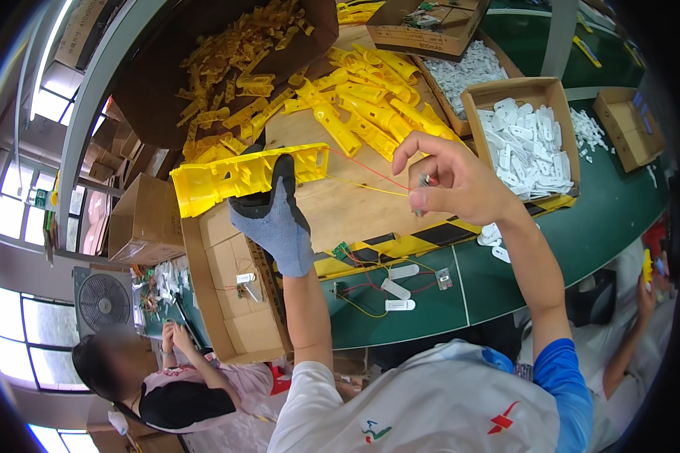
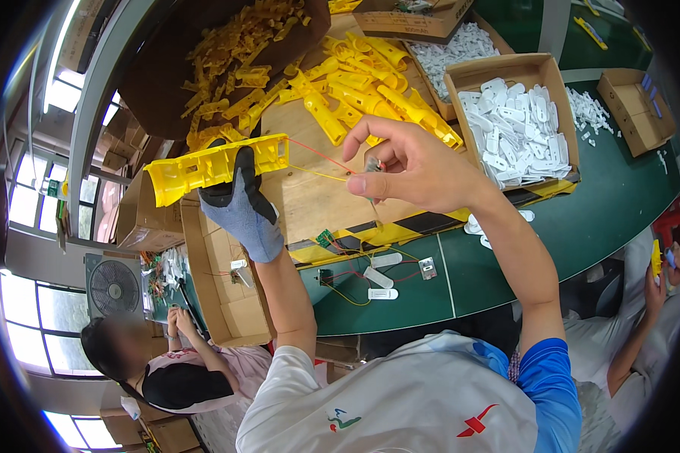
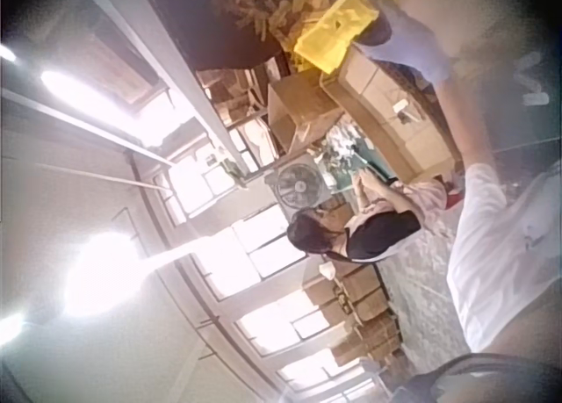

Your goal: Insert circuit boards and lenses into yellow plastic flashlight housings.

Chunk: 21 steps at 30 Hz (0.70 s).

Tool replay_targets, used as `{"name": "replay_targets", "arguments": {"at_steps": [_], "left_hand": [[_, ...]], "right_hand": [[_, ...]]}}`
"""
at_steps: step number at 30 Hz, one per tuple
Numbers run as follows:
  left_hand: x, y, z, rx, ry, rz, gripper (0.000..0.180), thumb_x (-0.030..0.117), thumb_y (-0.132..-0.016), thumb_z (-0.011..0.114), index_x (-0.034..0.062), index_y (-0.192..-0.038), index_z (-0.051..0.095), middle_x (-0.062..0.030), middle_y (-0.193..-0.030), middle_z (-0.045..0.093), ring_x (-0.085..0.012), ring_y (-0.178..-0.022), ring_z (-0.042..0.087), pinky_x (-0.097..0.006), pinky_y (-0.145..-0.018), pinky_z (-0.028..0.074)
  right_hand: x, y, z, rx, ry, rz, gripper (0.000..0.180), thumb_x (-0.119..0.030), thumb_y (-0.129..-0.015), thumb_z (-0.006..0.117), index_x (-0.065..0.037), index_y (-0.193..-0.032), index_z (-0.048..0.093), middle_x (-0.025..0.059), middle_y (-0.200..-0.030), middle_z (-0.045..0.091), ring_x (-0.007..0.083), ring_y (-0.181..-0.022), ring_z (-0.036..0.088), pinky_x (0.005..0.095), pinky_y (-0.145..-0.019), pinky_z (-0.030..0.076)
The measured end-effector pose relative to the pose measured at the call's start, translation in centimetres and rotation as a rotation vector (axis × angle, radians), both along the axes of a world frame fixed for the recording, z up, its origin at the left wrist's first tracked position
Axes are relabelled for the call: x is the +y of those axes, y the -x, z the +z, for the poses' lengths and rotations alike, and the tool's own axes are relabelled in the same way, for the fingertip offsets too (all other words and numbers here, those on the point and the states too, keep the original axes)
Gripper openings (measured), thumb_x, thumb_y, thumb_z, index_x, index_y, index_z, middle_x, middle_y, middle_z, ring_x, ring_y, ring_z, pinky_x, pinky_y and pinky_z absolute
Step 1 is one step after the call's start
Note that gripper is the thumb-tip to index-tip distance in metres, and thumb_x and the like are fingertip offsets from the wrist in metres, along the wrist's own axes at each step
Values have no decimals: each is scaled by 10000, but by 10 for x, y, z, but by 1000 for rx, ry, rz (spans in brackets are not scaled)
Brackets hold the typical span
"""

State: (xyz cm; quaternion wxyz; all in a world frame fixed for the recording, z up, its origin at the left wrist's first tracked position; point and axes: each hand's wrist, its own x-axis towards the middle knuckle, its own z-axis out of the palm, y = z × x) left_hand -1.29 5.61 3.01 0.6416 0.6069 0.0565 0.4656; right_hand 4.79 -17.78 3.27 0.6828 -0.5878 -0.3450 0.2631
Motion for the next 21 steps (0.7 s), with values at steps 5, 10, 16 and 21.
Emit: {"name": "replay_targets", "arguments": {"at_steps": [5,10,16,21], "left_hand": [[9,-2,-2,-41,6,-71,536,-134,-776,673,-39,-1265,477,-127,-1191,592,-154,-978,617,-275,-858,514],[4,-9,-20,175,31,-285,599,-125,-807,599,-17,-1361,397,-122,-1210,586,-193,-1047,614,-299,-900,498],[-19,-5,-15,318,-22,-690,712,1,-809,601,61,-1459,316,-122,-1213,578,-239,-1005,628,-327,-835,524],[-31,-17,-23,495,-76,-756,459,62,-864,677,14,-1272,472,-64,-1035,615,-134,-857,612,-275,-733,522]], "right_hand": [[-1,-5,-3,110,-89,12,270,-180,-872,715,-44,-1023,536,27,-717,608,77,-639,590,217,-619,473],[3,-6,-8,288,-240,161,234,-159,-899,677,-23,-1029,539,103,-825,691,74,-586,604,208,-573,494],[9,-15,-15,289,-149,-50,256,-284,-928,655,-42,-877,587,101,-739,690,70,-504,578,188,-484,458],[24,-14,-29,66,-67,-341,378,-339,-921,662,-56,-679,601,28,-604,624,52,-490,554,181,-479,432]]}}
